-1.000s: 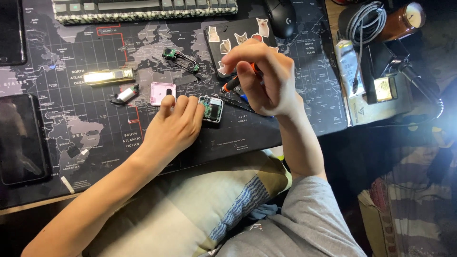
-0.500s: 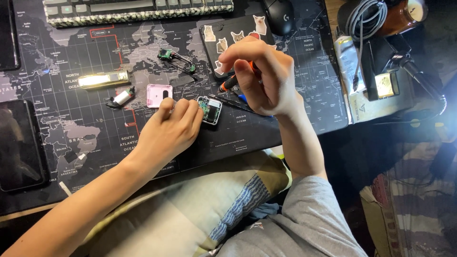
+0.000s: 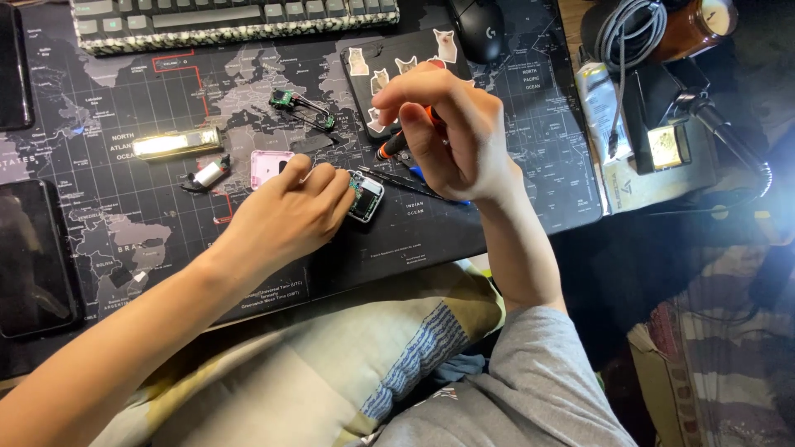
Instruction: The person uses a soldering iron to work on a small electronic component and then uses a screwdriver to tighten screws on a disassembled electronic device. The person handles the device and tools on a desk with a world map mat.
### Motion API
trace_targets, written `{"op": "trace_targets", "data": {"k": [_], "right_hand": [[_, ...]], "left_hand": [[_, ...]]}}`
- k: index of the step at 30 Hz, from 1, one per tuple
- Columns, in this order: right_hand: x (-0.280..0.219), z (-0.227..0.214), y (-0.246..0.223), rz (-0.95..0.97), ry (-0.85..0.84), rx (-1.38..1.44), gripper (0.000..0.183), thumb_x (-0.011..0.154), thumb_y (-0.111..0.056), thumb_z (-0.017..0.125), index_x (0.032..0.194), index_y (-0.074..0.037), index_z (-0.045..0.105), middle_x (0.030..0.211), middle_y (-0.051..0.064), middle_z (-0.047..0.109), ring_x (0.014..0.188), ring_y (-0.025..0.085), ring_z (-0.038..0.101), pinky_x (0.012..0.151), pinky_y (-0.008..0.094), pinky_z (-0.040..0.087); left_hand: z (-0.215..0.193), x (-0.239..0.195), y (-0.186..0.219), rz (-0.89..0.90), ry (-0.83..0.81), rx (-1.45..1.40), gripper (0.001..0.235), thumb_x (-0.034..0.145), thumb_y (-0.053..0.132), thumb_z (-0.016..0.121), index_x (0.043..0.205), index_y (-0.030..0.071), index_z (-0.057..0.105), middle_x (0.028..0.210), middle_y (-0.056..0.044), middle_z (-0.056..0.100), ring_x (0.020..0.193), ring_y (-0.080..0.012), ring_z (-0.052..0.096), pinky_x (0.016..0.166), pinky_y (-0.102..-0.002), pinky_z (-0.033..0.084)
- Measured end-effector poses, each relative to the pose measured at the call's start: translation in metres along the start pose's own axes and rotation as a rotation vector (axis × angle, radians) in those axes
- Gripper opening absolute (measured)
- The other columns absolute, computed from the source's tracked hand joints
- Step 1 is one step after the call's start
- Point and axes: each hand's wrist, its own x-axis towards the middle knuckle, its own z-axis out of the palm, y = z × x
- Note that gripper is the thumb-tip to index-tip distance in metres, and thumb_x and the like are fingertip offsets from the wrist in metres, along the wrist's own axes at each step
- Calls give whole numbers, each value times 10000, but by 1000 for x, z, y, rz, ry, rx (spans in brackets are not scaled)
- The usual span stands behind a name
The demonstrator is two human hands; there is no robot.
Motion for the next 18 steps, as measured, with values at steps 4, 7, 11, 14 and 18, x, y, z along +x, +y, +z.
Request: {"op": "trace_targets", "data": {"k": [4, 7, 11, 14, 18], "right_hand": [[0, -2, 0, 6, -8, -9, 230, 1246, -132, 410, 1275, -14, 604, 989, 155, 711, 875, 279, 711, 907, 399, 560], [0, -3, 0, 7, -13, -13, 235, 1256, -154, 406, 1284, -27, 601, 997, 151, 709, 888, 276, 709, 897, 393, 561], [1, -3, 0, -9, -15, -6, 233, 1255, -154, 407, 1286, -21, 596, 976, 147, 703, 875, 271, 705, 922, 405, 554], [2, -3, 0, -14, -12, 3, 240, 1255, -159, 408, 1286, -16, 597, 953, 141, 703, 860, 265, 704, 935, 406, 549], [1, -3, 1, -11, -22, -2, 227, 1257, -151, 410, 1299, -28, 596, 978, 142, 701, 866, 261, 697, 908, 394, 555]], "left_hand": [[-4, -1, -2, 50, -25, 4, 155, 1062, 79, 586, 971, 183, 656, 855, -1, 526, 800, -197, 521, 909, -330, 436], [-1, 0, 0, -1, 47, -22, 219, 1071, 78, 563, 902, 196, 635, 849, -3, 512, 790, -201, 516, 907, -331, 444], [4, 0, 0, 15, 2, 12, 193, 1077, 111, 552, 939, 203, 650, 853, 2, 521, 786, -195, 519, 897, -329, 435], [8, 2, 0, 28, -27, 9, 184, 1107, 187, 537, 979, 208, 667, 870, 4, 535, 793, -194, 530, 916, -337, 434], [13, 3, -1, 46, -16, -3, 177, 1116, 242, 527, 1000, 220, 659, 893, 6, 546, 834, -196, 538, 969, -345, 444]]}}
